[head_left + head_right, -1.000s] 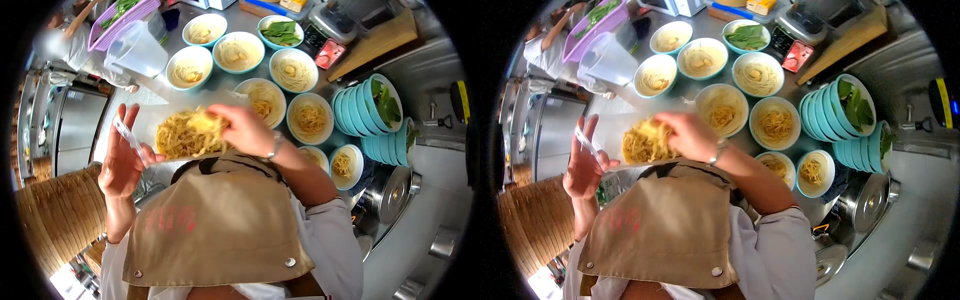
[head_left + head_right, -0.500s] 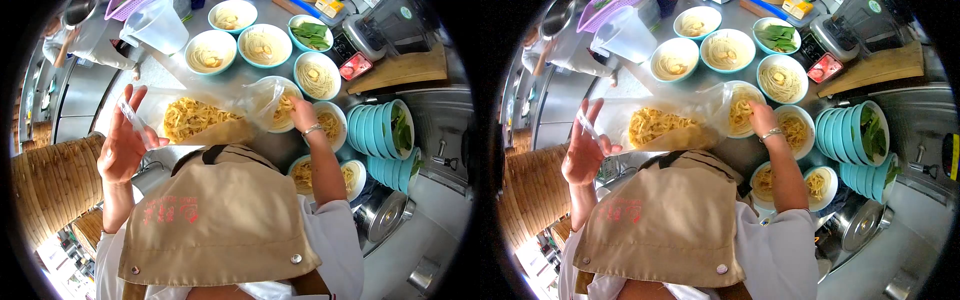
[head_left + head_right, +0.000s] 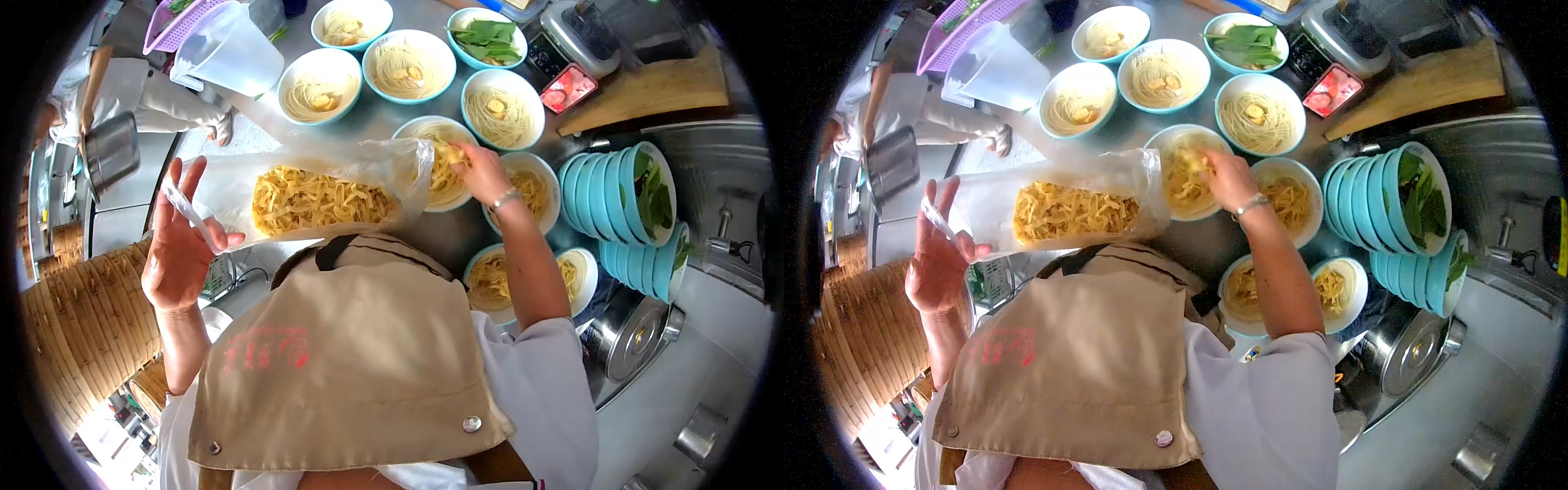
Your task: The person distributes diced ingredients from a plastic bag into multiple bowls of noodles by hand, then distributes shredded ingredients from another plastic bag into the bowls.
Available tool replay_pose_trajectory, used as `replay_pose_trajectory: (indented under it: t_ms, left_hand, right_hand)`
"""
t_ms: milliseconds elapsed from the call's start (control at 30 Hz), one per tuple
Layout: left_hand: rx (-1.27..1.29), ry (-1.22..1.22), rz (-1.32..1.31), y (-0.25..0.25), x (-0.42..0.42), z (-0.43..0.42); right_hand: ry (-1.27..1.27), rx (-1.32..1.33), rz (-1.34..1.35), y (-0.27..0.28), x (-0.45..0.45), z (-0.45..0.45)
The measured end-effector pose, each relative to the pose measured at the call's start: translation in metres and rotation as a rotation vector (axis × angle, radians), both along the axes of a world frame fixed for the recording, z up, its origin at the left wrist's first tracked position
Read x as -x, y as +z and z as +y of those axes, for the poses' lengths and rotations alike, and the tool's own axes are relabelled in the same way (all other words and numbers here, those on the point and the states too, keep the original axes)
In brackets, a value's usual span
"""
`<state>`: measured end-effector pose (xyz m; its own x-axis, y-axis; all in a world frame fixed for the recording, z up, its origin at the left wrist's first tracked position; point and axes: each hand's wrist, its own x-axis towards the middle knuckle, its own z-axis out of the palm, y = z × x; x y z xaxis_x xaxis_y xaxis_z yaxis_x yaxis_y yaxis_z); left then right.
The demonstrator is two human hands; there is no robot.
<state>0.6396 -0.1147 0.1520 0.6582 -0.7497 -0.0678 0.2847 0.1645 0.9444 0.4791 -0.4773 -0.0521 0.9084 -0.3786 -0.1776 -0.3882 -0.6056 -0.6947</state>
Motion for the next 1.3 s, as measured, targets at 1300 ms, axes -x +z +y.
replay_pose_trajectory:
  t_ms: [1300]
  left_hand:
    - [-0.028,-0.148,0.06,-0.002,-0.028,-0.005]
  right_hand:
    - [-0.526,0.205,-0.332,0.017,-0.047,-0.085]
